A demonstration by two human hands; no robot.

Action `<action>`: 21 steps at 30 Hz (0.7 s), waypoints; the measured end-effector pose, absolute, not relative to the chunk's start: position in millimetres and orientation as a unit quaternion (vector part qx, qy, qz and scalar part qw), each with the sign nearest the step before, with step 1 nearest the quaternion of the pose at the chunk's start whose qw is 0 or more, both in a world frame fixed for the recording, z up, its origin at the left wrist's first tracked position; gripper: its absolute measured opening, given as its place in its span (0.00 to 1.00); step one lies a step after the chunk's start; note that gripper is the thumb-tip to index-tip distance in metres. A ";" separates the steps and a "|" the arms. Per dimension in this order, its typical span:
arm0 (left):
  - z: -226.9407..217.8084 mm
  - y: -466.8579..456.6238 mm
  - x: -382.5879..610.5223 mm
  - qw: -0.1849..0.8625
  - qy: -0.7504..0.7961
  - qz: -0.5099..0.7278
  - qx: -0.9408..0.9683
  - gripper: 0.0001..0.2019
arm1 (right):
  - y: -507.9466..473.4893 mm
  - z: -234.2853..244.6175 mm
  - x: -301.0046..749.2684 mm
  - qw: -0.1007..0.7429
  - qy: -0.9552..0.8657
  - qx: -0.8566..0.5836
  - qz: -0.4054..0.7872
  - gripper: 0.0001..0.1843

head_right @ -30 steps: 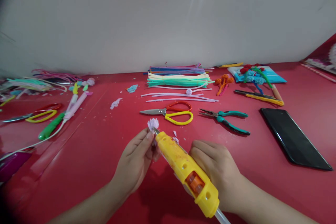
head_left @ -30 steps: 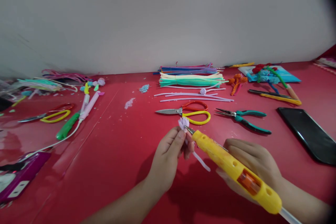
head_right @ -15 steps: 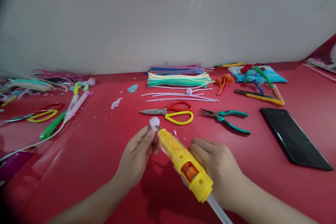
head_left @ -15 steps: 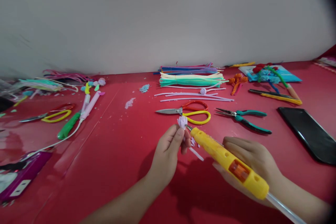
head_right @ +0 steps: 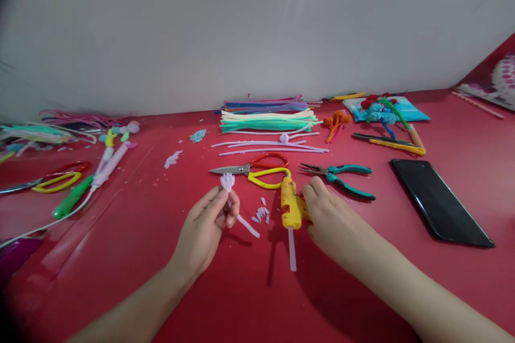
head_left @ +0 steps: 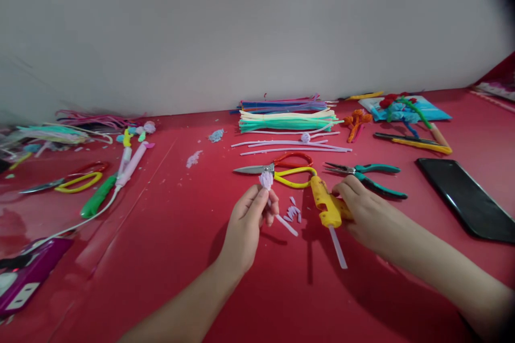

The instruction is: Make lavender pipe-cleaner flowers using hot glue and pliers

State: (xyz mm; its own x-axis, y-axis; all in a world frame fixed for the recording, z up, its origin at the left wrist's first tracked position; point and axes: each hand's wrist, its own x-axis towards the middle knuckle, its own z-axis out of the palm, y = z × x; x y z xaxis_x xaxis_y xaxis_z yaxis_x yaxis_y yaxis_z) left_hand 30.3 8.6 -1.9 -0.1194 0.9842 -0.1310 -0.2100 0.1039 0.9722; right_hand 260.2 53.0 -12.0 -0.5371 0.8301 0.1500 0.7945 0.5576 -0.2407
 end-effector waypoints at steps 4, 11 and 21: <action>-2.3 9.0 30.6 0.553 0.508 0.543 0.376 0.11 | 50.9 -5.7 268.6 0.083 -0.891 -0.442 0.065 0.21; -0.4 8.5 33.9 0.593 0.507 0.509 0.364 0.13 | 48.2 1.3 230.7 0.182 -0.918 -0.331 0.116 0.08; 1.7 5.9 36.0 0.621 0.491 0.489 0.367 0.13 | 43.5 -15.5 208.6 0.130 -0.937 -0.323 0.028 0.06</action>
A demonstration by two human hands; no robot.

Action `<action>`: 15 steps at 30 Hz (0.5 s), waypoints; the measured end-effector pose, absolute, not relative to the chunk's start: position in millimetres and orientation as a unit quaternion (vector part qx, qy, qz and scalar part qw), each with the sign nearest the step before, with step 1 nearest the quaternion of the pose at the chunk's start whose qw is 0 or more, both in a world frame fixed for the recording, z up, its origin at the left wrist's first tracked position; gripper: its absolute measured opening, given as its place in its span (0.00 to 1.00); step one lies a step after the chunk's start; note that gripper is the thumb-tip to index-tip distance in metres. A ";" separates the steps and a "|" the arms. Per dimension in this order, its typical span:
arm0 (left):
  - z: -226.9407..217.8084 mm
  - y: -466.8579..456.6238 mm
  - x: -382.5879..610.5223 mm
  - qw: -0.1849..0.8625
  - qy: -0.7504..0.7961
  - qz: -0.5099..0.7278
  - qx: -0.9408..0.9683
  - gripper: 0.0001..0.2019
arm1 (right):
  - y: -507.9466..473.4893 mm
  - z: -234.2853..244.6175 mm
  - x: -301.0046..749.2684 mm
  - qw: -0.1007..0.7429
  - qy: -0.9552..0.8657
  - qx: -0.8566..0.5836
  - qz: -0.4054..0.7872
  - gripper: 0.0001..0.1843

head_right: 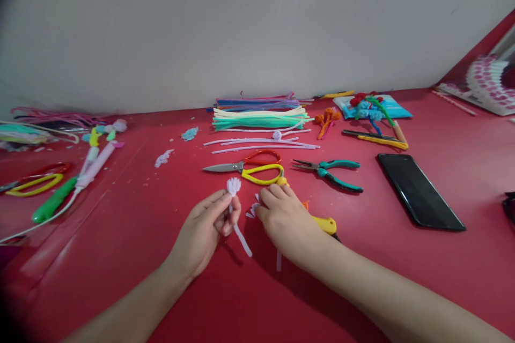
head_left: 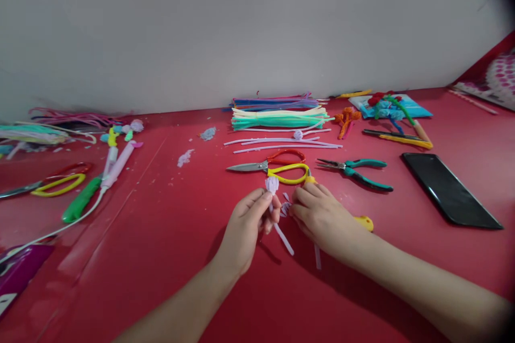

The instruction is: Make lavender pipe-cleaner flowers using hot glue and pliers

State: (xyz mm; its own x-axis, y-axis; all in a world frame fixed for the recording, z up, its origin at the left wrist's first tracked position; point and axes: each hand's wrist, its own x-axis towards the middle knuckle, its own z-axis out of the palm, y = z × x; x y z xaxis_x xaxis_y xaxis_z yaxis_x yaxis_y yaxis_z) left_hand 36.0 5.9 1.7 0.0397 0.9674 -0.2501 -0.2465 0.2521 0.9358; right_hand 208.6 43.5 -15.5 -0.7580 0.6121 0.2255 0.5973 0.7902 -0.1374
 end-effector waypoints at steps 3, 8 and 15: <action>1.1 5.5 36.1 0.621 0.492 0.487 0.367 0.13 | 41.3 -13.6 203.9 0.145 -0.932 -0.329 0.032 0.03; 0.2 4.7 37.2 0.618 0.488 0.491 0.372 0.12 | 37.5 -22.2 193.7 0.167 -0.937 -0.306 -0.003 0.06; 2.1 4.8 35.4 0.612 0.491 0.493 0.377 0.12 | 36.0 -16.8 199.3 0.190 -0.936 -0.285 0.076 0.07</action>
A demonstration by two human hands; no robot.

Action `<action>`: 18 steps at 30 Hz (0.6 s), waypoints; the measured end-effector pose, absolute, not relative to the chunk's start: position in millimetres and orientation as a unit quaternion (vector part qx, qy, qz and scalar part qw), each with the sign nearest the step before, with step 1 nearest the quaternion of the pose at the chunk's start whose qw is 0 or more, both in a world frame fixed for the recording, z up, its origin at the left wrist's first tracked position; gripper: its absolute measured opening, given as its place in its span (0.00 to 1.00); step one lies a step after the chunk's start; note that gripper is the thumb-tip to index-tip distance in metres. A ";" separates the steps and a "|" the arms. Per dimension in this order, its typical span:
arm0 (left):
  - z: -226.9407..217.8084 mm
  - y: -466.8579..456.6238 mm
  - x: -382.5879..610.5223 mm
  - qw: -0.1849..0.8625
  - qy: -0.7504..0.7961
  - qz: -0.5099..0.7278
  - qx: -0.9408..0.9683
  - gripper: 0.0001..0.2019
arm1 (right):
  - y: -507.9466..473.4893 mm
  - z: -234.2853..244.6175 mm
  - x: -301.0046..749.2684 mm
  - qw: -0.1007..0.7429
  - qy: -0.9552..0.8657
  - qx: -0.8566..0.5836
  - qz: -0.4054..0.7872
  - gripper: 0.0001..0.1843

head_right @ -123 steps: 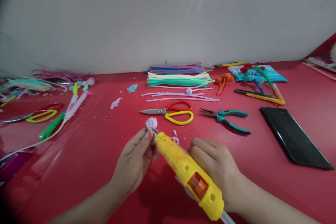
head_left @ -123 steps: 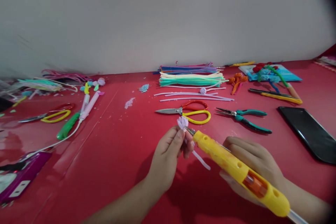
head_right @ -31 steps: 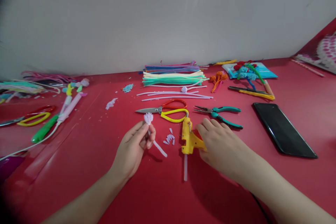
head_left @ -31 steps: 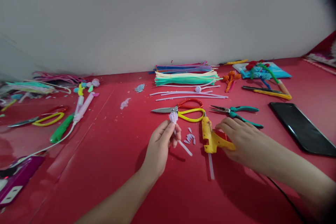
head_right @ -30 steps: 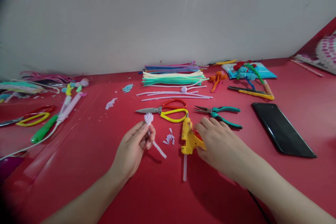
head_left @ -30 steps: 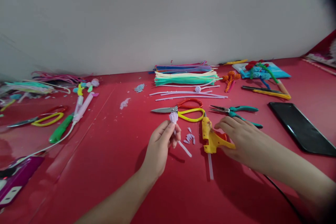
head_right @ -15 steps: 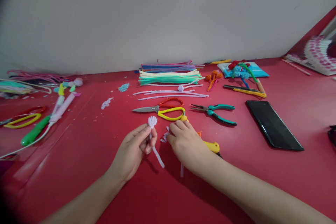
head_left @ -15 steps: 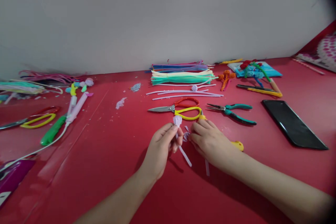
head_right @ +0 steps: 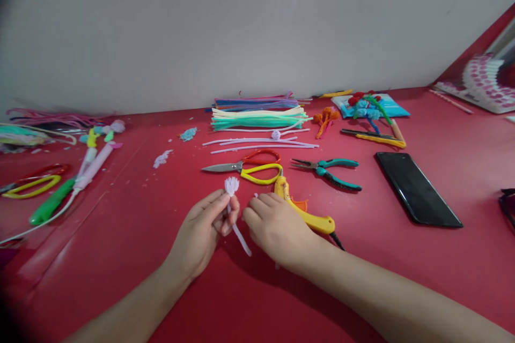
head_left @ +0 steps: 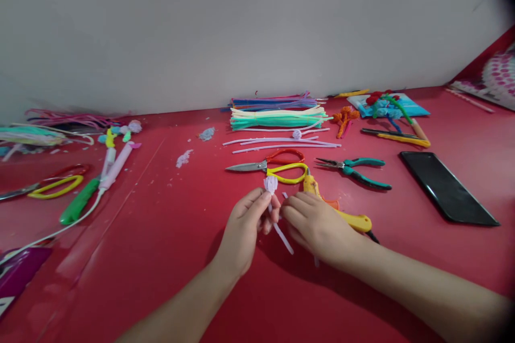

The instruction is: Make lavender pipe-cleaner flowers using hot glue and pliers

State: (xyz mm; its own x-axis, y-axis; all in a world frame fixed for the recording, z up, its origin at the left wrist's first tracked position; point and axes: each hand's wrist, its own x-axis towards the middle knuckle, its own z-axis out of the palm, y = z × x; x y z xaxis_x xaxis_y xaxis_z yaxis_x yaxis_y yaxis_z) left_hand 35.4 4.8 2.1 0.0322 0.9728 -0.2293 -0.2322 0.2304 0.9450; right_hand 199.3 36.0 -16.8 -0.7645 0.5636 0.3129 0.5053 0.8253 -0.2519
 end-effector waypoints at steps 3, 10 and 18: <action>4.0 4.2 34.9 0.615 0.493 0.485 0.379 0.12 | 36.4 -1.8 209.4 0.264 -0.872 -0.347 0.223 0.08; 2.8 2.8 38.7 0.667 0.488 0.402 0.395 0.13 | 37.1 17.6 220.3 0.322 -0.808 -0.349 0.348 0.08; 1.2 3.3 40.3 0.677 0.495 0.357 0.410 0.13 | 36.5 17.3 223.1 0.353 -0.799 -0.355 0.333 0.11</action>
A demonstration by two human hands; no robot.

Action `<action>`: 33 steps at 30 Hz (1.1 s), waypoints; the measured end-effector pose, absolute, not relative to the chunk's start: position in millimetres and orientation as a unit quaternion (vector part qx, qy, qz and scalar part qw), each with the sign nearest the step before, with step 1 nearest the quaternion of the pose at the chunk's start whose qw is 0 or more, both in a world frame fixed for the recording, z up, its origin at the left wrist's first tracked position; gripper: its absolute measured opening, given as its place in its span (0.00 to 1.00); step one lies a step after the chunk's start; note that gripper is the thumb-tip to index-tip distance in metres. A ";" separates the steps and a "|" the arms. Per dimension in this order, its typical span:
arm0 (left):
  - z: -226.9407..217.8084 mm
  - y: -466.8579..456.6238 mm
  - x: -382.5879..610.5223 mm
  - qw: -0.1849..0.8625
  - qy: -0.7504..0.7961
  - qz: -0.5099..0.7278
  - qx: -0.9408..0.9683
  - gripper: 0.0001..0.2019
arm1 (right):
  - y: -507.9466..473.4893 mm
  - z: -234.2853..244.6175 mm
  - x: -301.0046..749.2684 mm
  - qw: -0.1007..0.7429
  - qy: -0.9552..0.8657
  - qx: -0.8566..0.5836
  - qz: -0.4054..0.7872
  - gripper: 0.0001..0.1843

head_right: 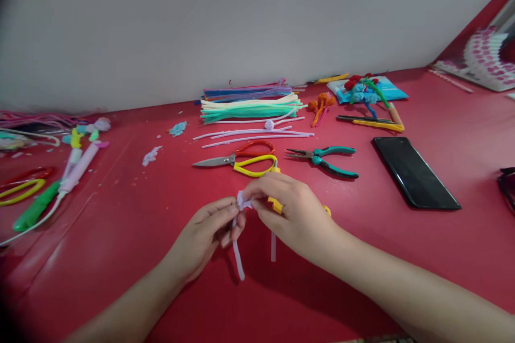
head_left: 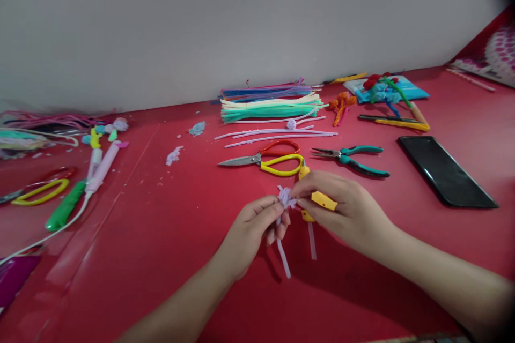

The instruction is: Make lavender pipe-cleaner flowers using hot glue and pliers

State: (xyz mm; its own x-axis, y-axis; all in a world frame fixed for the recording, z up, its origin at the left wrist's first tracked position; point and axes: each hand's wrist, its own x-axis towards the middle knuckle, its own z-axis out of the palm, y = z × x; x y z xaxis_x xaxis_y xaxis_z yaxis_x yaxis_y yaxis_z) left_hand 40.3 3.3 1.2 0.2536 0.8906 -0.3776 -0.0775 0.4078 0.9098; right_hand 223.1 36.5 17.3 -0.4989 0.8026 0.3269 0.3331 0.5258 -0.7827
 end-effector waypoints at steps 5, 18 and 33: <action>0.0 2.2 40.9 0.667 0.502 0.350 0.425 0.13 | 35.9 16.2 223.9 0.348 -0.805 -0.354 0.325 0.16; 5.2 2.5 45.5 0.638 0.522 0.317 0.468 0.14 | 37.4 13.8 224.2 0.325 -0.865 -0.310 0.224 0.11; -0.4 0.9 39.6 0.678 0.463 0.366 0.439 0.12 | 30.9 13.4 222.3 0.397 -0.850 -0.315 0.144 0.04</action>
